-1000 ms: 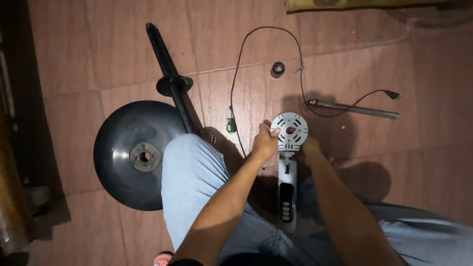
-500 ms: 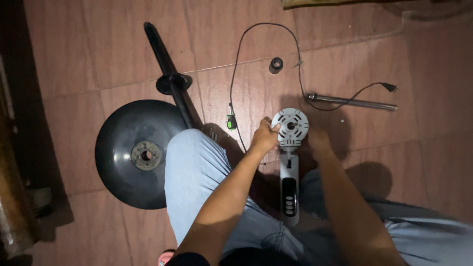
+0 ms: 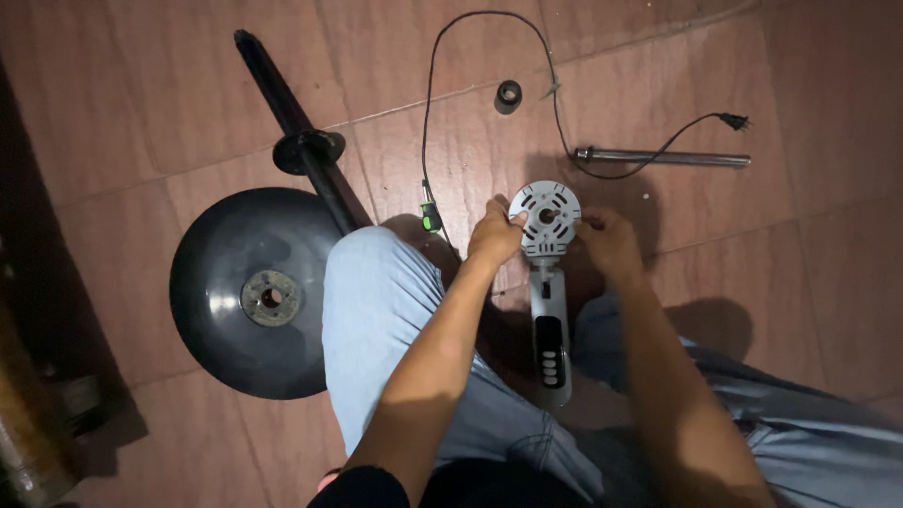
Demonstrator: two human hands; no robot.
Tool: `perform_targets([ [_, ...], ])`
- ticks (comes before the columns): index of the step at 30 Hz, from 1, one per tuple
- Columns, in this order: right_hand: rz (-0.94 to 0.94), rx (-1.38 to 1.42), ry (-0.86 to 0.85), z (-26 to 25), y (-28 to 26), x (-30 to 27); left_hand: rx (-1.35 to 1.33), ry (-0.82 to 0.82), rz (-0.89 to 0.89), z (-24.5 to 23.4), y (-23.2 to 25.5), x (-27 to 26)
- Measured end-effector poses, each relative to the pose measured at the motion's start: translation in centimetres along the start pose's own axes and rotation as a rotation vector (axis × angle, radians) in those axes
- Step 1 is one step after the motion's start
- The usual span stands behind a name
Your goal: The person sits on the floor and uses a screwdriver to remove screws from the white fan motor housing. They separate the motor casing, inspect the internal components, and reassemble the housing by aligning the parts and tightening the screws.
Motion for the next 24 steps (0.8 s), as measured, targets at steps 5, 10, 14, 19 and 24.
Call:
perform_targets([
  [5, 0.075, 0.097, 0.038, 0.2, 0.9, 0.1, -0.01, 0.163, 0.172, -0.5, 0.3, 0.1],
  [10, 0.104, 0.418, -0.055, -0.2, 1.8, -0.7, -0.003, 0.246, 0.231, -0.5, 0.1, 0.6],
  [14, 0.227, 0.562, -0.192, 0.0, 0.4, -0.5, -0.029, 0.232, 0.216, -0.6, -0.6, 0.8],
  [19, 0.253, 0.382, -0.14, -0.2, -1.1, -0.5, -0.168, 0.269, 0.284, -0.2, -1.4, 1.1],
  [24, 0.26, 0.325, -0.136, 0.4, -1.3, -0.1, -0.183, 0.262, 0.275, -0.3, -2.3, 1.4],
])
Point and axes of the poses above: each hand's wrist, its own x-axis towards the middle knuckle, its own z-axis out of the palm, y = z × x, the point moved 7 cm from there along x, towards the middle knuckle, and after that the axes turned 10 degrees about x, right-handed, at the moved point
